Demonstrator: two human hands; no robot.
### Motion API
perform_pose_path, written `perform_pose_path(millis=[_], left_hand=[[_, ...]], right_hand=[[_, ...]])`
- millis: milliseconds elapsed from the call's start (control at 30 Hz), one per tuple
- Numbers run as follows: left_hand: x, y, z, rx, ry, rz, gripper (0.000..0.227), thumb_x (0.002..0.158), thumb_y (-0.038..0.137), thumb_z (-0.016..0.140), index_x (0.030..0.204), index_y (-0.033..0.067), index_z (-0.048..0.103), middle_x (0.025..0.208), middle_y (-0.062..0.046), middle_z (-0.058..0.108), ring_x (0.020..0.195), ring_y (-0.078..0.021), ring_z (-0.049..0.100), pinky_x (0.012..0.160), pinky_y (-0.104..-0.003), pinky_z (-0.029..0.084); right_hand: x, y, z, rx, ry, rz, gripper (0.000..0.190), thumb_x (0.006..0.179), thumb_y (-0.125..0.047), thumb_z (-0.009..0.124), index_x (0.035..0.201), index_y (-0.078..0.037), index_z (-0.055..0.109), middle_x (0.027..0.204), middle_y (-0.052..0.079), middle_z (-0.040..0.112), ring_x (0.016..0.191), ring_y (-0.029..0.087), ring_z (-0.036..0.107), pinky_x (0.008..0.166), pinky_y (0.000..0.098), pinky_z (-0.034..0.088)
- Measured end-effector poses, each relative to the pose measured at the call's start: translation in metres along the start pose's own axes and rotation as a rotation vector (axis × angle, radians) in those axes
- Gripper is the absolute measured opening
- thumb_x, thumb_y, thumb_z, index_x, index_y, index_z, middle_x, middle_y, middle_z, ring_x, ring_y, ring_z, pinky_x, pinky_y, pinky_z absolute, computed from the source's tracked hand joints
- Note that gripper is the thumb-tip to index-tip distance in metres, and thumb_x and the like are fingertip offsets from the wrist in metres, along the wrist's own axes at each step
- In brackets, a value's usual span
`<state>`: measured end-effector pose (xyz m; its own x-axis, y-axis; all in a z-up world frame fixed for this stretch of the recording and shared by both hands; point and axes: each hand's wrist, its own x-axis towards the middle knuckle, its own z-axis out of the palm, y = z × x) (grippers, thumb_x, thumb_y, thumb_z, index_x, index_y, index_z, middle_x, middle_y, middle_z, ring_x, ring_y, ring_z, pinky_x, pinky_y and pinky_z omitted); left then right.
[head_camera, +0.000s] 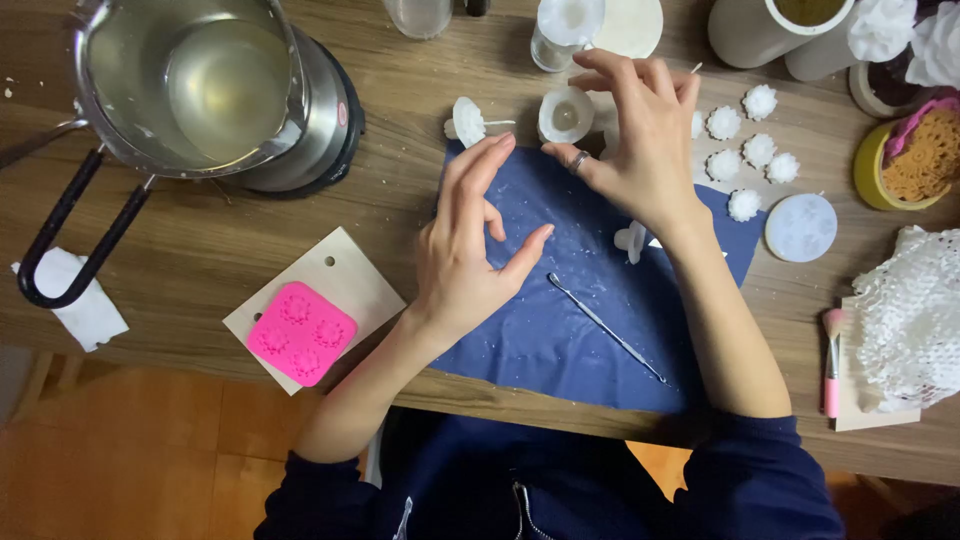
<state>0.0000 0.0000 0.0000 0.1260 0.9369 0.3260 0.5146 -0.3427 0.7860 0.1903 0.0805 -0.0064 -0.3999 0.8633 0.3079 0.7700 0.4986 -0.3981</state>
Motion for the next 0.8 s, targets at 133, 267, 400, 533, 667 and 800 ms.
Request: perform_pose_path(millis=[133, 267, 400, 533, 667, 800], left_hand=[[-0.0005, -0.0007, 0.0013, 0.008, 0.001, -0.003, 0.061, 0.088, 0.023, 0.073, 0.136, 0.0096, 0.039, 0.138, -0.007, 0.044, 0.057, -0.0067, 0.049, 0.062, -0.019, 0.049], [-0.0005, -0.0015, 0.0018, 0.012, -0.009, -0.014, 0.061, 0.087, 0.024, 0.073, 0.136, 0.0098, 0.039, 0.137, -0.007, 0.045, 0.057, -0.0063, 0.050, 0.063, -0.020, 0.050], [-0.0005, -0.0014, 0.0022, 0.019, -0.006, -0.005, 0.061, 0.087, 0.024, 0.073, 0.136, 0.0102, 0.038, 0.136, -0.007, 0.046, 0.057, -0.0060, 0.050, 0.061, -0.019, 0.049], [-0.0004, -0.0016, 0.0027, 0.020, -0.008, -0.007, 0.062, 0.086, 0.024, 0.073, 0.136, 0.0108, 0.038, 0.136, -0.006, 0.046, 0.057, -0.0061, 0.051, 0.060, -0.020, 0.049], [0.0004, -0.0015, 0.0021, 0.015, -0.012, -0.002, 0.062, 0.087, 0.024, 0.073, 0.136, 0.0095, 0.038, 0.136, -0.008, 0.046, 0.056, -0.0071, 0.050, 0.064, -0.021, 0.050], [0.0000, -0.0009, 0.0019, 0.034, -0.010, -0.006, 0.061, 0.087, 0.024, 0.073, 0.135, 0.0101, 0.039, 0.136, -0.007, 0.046, 0.056, -0.0057, 0.051, 0.060, -0.020, 0.049]], right_hand=[[-0.0001, 0.0016, -0.0010, 0.006, -0.012, 0.010, 0.065, 0.081, -0.046, 0.074, 0.126, -0.009, 0.045, 0.115, 0.003, 0.067, 0.108, 0.026, 0.048, 0.082, 0.0428, 0.025], [0.0001, 0.0018, -0.0043, 0.021, -0.021, 0.003, 0.064, 0.082, -0.044, 0.073, 0.126, -0.008, 0.046, 0.114, 0.003, 0.066, 0.107, 0.026, 0.048, 0.081, 0.0430, 0.025], [-0.0002, 0.0017, -0.0040, 0.013, -0.016, -0.004, 0.063, 0.081, -0.041, 0.076, 0.126, -0.007, 0.047, 0.113, 0.003, 0.065, 0.106, 0.026, 0.048, 0.081, 0.0427, 0.026], [-0.0005, 0.0017, -0.0025, 0.009, -0.017, -0.014, 0.061, 0.084, -0.046, 0.070, 0.126, -0.008, 0.048, 0.113, 0.003, 0.065, 0.105, 0.027, 0.049, 0.080, 0.0439, 0.026], [-0.0009, 0.0017, -0.0027, 0.021, -0.024, -0.013, 0.059, 0.083, -0.041, 0.071, 0.127, -0.009, 0.047, 0.113, 0.003, 0.065, 0.106, 0.027, 0.048, 0.081, 0.0436, 0.025], [-0.0010, 0.0015, -0.0020, 0.004, -0.031, 0.003, 0.059, 0.081, -0.039, 0.070, 0.127, -0.009, 0.047, 0.112, 0.003, 0.065, 0.105, 0.027, 0.048, 0.078, 0.0429, 0.025]])
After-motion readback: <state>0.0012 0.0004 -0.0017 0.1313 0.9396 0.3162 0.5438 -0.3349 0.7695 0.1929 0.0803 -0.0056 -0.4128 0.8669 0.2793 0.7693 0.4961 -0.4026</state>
